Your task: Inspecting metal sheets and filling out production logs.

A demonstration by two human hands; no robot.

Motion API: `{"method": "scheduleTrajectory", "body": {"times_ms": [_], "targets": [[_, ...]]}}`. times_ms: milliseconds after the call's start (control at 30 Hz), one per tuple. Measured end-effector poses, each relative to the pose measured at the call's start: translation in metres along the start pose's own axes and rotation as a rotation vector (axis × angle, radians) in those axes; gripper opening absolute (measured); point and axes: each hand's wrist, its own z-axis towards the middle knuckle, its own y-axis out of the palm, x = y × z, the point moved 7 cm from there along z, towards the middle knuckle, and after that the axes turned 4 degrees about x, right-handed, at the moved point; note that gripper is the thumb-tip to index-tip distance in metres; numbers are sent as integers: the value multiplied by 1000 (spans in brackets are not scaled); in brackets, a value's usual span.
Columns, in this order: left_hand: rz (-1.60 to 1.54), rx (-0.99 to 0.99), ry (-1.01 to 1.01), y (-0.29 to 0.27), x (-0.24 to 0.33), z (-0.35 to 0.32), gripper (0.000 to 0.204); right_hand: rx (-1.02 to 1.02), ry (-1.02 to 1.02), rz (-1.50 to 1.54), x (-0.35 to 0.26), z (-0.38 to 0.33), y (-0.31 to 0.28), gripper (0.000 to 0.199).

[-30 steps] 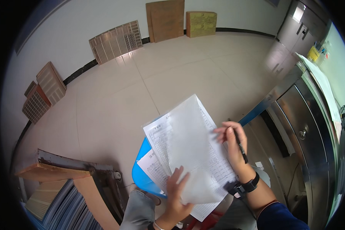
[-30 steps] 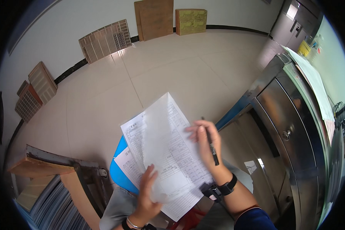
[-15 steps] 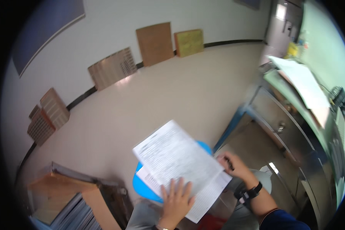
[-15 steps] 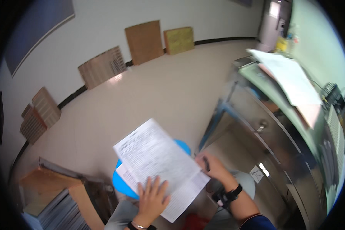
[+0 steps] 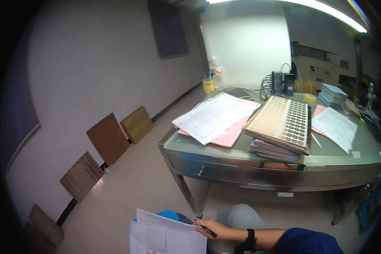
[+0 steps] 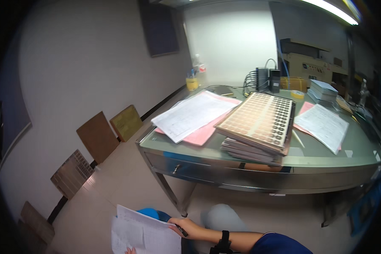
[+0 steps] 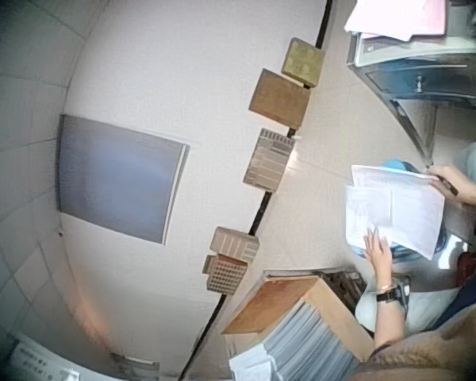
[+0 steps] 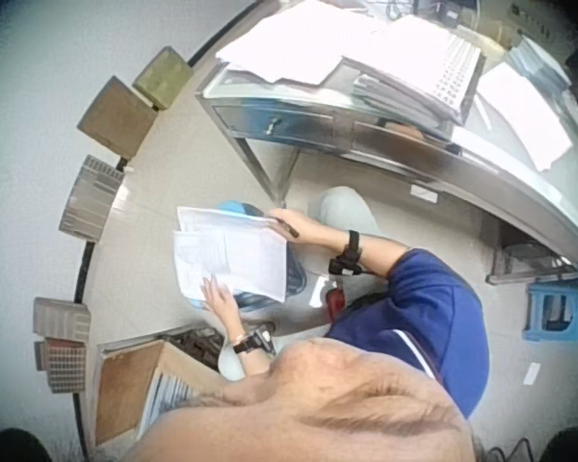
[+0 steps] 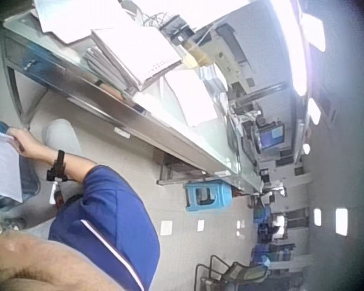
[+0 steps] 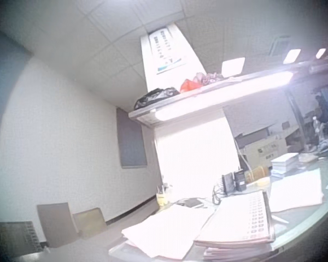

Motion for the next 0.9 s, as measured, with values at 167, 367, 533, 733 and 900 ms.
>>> {"method": "scheduleTrajectory", "body": {"times_ms": [167, 367, 533, 733, 900], "targets": [[244, -27, 49, -3, 24, -2, 37, 311, -97, -101, -79, -34, -115, 16], [267, 234, -85, -5, -1, -7, 43, 680, -62, -60, -151, -111, -260, 15], [6, 438, -335, -10, -11, -18, 61, 1239, -249, 199, -181, -208, -383, 14], [-1017, 338, -931, 0, 7, -43, 82, 1534, -204, -75, -186, -337, -473, 18], [-970, 331, -850, 5, -4, -41, 82, 1359, 438, -1377, -153, -378, -530, 18]]}}
